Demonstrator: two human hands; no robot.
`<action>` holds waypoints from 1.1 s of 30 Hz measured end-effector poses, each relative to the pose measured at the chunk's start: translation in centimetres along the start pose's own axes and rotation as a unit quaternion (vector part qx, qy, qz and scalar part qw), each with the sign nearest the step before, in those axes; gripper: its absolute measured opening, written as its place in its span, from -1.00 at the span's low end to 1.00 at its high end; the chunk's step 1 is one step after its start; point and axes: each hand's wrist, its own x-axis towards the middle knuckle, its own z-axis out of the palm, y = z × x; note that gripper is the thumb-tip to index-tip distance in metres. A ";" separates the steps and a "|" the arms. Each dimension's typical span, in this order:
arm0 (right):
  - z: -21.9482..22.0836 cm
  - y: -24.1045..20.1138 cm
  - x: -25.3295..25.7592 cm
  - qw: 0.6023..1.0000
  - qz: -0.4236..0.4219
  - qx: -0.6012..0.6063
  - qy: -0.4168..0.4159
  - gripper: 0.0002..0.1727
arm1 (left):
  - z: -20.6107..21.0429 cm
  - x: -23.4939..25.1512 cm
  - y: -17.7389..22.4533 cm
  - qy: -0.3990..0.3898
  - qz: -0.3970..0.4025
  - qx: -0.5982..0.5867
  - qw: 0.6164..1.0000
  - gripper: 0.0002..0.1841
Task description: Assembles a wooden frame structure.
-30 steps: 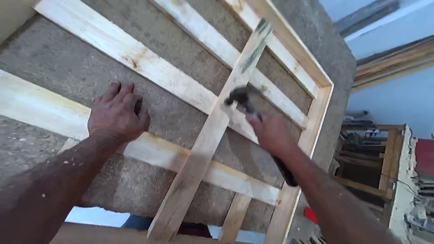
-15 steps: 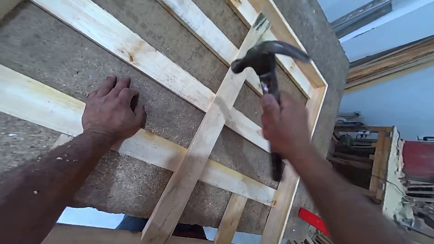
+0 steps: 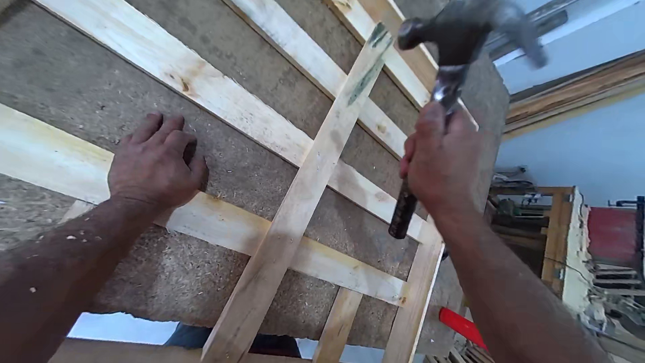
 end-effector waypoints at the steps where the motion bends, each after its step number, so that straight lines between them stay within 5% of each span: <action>1: 1.0 1.2 -0.4 0.998 0.010 -0.037 -0.051 -0.37 | -0.2 0.0 0.1 -0.003 -0.001 0.000 1.000 -0.36; 4: 2.5 2.8 -1.3 0.907 0.072 -0.255 -0.327 -0.39 | -0.4 -0.1 0.2 -0.004 0.000 -0.007 1.000 -0.36; 5: 1.9 2.2 -0.8 0.880 0.074 -0.301 -0.359 -0.39 | -0.4 0.1 0.2 -0.001 0.000 -0.007 1.000 -0.36; 7: -0.2 0.2 -0.1 0.879 0.046 -0.345 -0.325 -0.38 | -0.2 0.2 -0.1 0.003 -0.002 0.000 1.000 -0.37; 10: -2.7 -2.7 -0.8 0.950 -0.007 -0.288 -0.122 -0.32 | 0.0 0.2 -0.2 0.008 0.002 -0.003 1.000 -0.36; 13: 1.2 0.1 -3.7 0.986 -0.009 -0.169 0.005 -0.35 | 0.2 0.1 -0.2 0.011 0.002 -0.004 1.000 -0.36; 16: 4.8 4.8 -5.8 0.944 0.141 -0.232 -0.189 -0.34 | 0.2 -0.1 -0.3 0.011 0.003 -0.002 1.000 -0.35; 18: 3.0 4.7 -4.2 0.897 0.176 -0.309 -0.263 -0.33 | 0.2 0.4 -0.3 0.015 0.004 0.001 1.000 -0.36; 22: -1.6 2.0 -4.2 0.956 0.067 -0.273 -0.087 -0.29 | 0.3 0.2 -0.3 0.008 0.003 -0.001 1.000 -0.37; 25: 2.4 3.3 -5.8 0.991 -0.004 -0.122 0.055 -0.33 | 0.0 0.1 -0.2 0.005 -0.002 0.004 1.000 -0.37; 29: 9.4 6.9 -10.1 0.958 0.233 -0.073 -0.149 -0.32 | 0.2 -0.1 -0.2 0.002 -0.006 0.007 1.000 -0.36; 33: 5.9 6.2 -12.8 0.932 0.287 0.011 -0.220 -0.28 | -0.2 0.2 -0.1 -0.008 -0.013 0.010 1.000 -0.36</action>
